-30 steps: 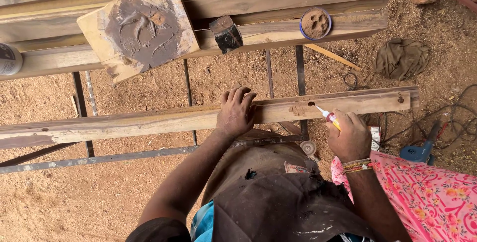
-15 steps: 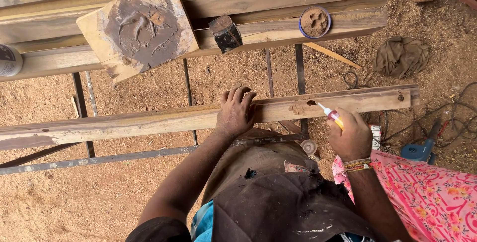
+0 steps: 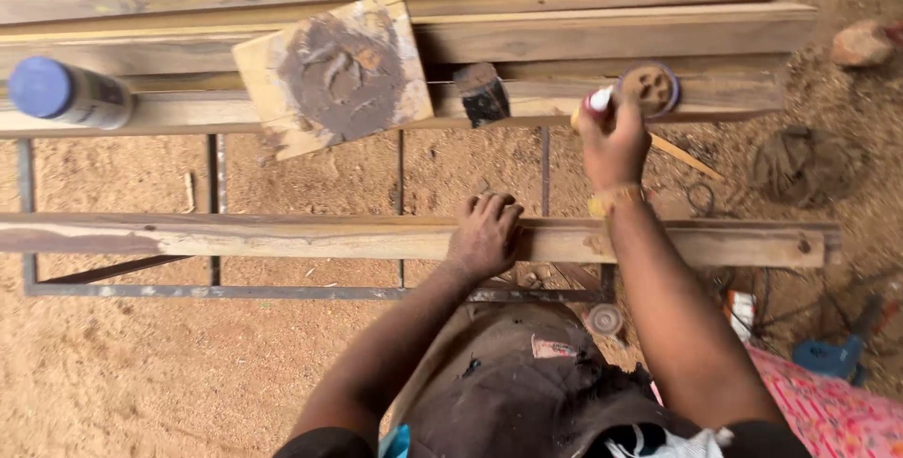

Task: Filling gaps in a wooden beam with putty and glue, followed by grinding and smoothing the surface with an angle grinder.

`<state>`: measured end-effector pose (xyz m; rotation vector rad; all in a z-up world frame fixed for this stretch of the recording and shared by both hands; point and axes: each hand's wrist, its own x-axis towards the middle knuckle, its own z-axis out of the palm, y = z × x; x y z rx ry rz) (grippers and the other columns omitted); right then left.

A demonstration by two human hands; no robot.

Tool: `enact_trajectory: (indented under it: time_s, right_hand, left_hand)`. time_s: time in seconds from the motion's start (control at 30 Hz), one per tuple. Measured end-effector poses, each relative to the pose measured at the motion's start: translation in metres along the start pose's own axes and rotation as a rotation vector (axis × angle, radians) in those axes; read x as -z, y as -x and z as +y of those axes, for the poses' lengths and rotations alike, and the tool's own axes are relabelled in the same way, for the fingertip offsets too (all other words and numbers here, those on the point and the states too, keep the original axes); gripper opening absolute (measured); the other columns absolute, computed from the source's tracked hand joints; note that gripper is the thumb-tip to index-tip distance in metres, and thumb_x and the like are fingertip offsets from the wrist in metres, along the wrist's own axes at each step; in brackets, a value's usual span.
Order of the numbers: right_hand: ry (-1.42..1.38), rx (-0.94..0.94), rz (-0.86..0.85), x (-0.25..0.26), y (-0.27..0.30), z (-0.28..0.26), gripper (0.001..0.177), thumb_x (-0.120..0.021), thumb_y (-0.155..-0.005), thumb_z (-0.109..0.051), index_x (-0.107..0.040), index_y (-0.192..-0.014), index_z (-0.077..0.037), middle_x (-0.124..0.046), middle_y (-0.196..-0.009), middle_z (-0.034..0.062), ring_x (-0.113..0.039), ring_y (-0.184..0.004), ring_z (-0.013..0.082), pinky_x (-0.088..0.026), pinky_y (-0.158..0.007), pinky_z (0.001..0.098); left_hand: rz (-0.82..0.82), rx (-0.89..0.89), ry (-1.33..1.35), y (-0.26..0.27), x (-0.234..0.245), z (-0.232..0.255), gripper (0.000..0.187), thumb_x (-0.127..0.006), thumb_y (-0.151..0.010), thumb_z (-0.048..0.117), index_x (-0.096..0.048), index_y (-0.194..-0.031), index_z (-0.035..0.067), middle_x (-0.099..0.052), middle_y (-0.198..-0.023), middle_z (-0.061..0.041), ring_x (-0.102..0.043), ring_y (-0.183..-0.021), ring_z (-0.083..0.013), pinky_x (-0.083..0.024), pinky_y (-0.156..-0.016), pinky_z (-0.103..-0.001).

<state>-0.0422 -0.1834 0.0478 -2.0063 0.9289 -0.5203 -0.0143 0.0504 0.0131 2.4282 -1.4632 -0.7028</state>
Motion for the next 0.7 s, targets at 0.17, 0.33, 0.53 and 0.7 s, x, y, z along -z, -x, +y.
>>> enact_trajectory:
  time_s: [0.17, 0.33, 0.53, 0.7]
  right_hand:
    - [-0.021, 0.087, 0.044, -0.041, -0.032, 0.011, 0.030, -0.079, -0.093, -0.008, -0.062, -0.117, -0.005, -0.073, -0.112, 0.0093, -0.074, -0.101, 0.0171, -0.063, -0.091, 0.0311]
    - [0.108, 0.070, -0.045, -0.015, -0.032, 0.019, 0.035, -0.079, -0.089, -0.006, -0.063, -0.119, -0.005, -0.073, -0.114, 0.0123, -0.074, -0.105, 0.0225, -0.062, -0.093, 0.0329]
    - [0.294, 0.387, 0.036, 0.087, 0.057, 0.023, 0.050, -0.073, -0.101, -0.010, -0.054, -0.147, -0.003, -0.063, -0.141, 0.0230, -0.065, -0.133, 0.0371, -0.054, -0.114, 0.0456]
    - [0.812, 0.420, -0.092, 0.091, 0.190, 0.074, 0.066, -0.050, -0.097, -0.056, -0.052, -0.149, -0.014, -0.036, -0.161, 0.0284, -0.033, -0.148, 0.0463, -0.020, -0.118, 0.0719]
  left_hand:
    - [0.040, 0.024, 0.064, 0.005, 0.002, -0.002, 0.057, -0.065, -0.095, 0.038, -0.052, -0.143, 0.010, -0.049, -0.145, -0.014, -0.042, -0.141, -0.0295, -0.026, -0.123, -0.054]
    - [0.035, -0.030, -0.005, -0.001, -0.009, -0.001, 0.060, -0.065, -0.090, 0.042, -0.052, -0.140, 0.010, -0.048, -0.143, -0.016, -0.043, -0.135, -0.0298, -0.026, -0.117, -0.054]
    - [0.049, 0.004, 0.079, -0.001, -0.013, -0.002, 0.046, -0.059, -0.102, 0.037, -0.055, -0.140, 0.011, -0.051, -0.144, -0.013, -0.046, -0.135, -0.0277, -0.029, -0.119, -0.051]
    - [0.131, -0.014, 0.052, 0.002, -0.002, 0.001, 0.060, -0.071, -0.083, 0.033, -0.056, -0.135, 0.007, -0.052, -0.133, -0.016, -0.044, -0.130, -0.0313, -0.028, -0.114, -0.050]
